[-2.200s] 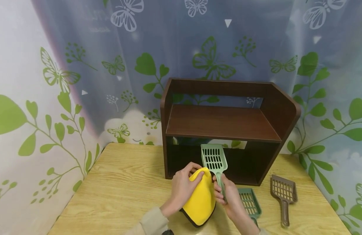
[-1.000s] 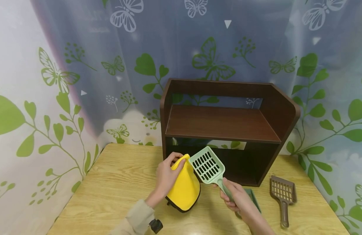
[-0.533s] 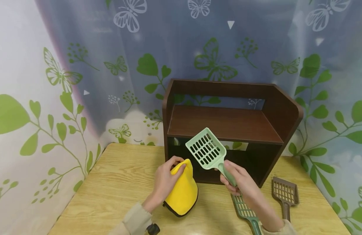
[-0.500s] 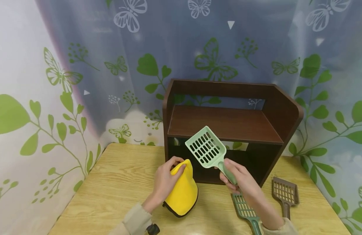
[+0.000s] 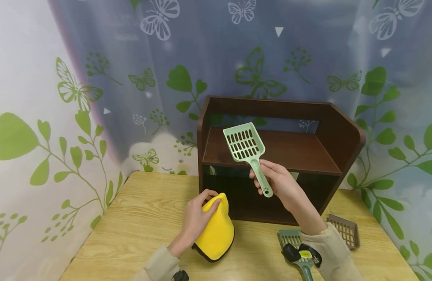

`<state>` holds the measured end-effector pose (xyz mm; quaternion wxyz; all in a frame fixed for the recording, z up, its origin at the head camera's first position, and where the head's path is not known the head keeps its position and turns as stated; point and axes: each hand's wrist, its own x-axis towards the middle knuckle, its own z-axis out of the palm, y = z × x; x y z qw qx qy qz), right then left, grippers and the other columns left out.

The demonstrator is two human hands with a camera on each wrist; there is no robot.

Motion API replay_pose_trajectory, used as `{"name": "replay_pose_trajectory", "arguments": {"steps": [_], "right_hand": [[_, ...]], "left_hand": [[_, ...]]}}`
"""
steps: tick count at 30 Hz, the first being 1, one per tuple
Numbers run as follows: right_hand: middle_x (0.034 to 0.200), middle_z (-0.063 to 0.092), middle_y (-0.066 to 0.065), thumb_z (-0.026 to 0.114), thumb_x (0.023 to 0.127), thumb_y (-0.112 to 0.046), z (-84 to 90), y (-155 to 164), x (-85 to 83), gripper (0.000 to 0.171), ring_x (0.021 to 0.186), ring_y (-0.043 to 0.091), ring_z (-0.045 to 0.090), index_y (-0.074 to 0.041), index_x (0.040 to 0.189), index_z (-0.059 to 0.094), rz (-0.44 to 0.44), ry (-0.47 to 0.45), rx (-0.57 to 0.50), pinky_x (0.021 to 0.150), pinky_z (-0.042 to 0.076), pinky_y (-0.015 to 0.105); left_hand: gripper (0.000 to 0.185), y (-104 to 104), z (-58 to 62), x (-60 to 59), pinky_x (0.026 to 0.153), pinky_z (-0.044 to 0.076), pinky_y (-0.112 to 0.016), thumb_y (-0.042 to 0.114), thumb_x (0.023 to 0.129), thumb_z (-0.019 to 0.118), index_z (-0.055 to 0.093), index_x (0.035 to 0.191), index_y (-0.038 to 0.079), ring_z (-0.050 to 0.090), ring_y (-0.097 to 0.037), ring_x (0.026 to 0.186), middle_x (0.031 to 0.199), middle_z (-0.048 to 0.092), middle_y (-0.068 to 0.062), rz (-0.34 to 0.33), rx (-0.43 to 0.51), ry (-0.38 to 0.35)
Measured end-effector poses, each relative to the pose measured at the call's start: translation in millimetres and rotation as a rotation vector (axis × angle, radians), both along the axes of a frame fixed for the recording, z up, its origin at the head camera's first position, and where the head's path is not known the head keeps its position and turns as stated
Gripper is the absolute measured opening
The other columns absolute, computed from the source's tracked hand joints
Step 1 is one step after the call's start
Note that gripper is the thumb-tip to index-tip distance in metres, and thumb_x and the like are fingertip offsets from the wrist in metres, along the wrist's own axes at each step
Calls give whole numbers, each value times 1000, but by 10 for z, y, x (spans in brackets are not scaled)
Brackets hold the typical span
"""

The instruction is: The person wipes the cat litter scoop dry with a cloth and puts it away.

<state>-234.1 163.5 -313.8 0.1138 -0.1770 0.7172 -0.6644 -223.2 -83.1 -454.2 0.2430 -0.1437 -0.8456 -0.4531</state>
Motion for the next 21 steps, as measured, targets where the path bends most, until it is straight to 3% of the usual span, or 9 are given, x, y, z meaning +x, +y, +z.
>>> {"name": "replay_pose_trajectory", "arguments": {"steps": [6, 10, 21], "right_hand": [[125, 57, 21, 37, 111, -18, 130, -183, -299, 46, 89, 20, 66, 9, 149, 36, 56, 11, 23, 83, 58, 32], [132, 56, 27, 37, 111, -15, 184, -289, -494, 45, 96, 25, 69, 8, 150, 36, 78, -1, 44, 86, 58, 34], [134, 58, 28, 38, 111, -11, 277, -484, -888, 45, 83, 15, 72, 9, 151, 34, 81, -124, 48, 82, 59, 32]], "left_hand": [[14, -38, -3, -7, 57, 47, -21, 29, 95, 73, 71, 106, 21, 60, -12, 67, 90, 72, 5, 8, -14, -3], [14, -55, 0, -1, 56, 45, -20, 29, 95, 74, 71, 106, 22, 60, -12, 67, 89, 71, 5, 14, -19, 1], [15, -105, 21, -4, 58, 47, -20, 29, 93, 76, 71, 105, 21, 63, -10, 71, 89, 72, 5, 34, -29, 24]]}}
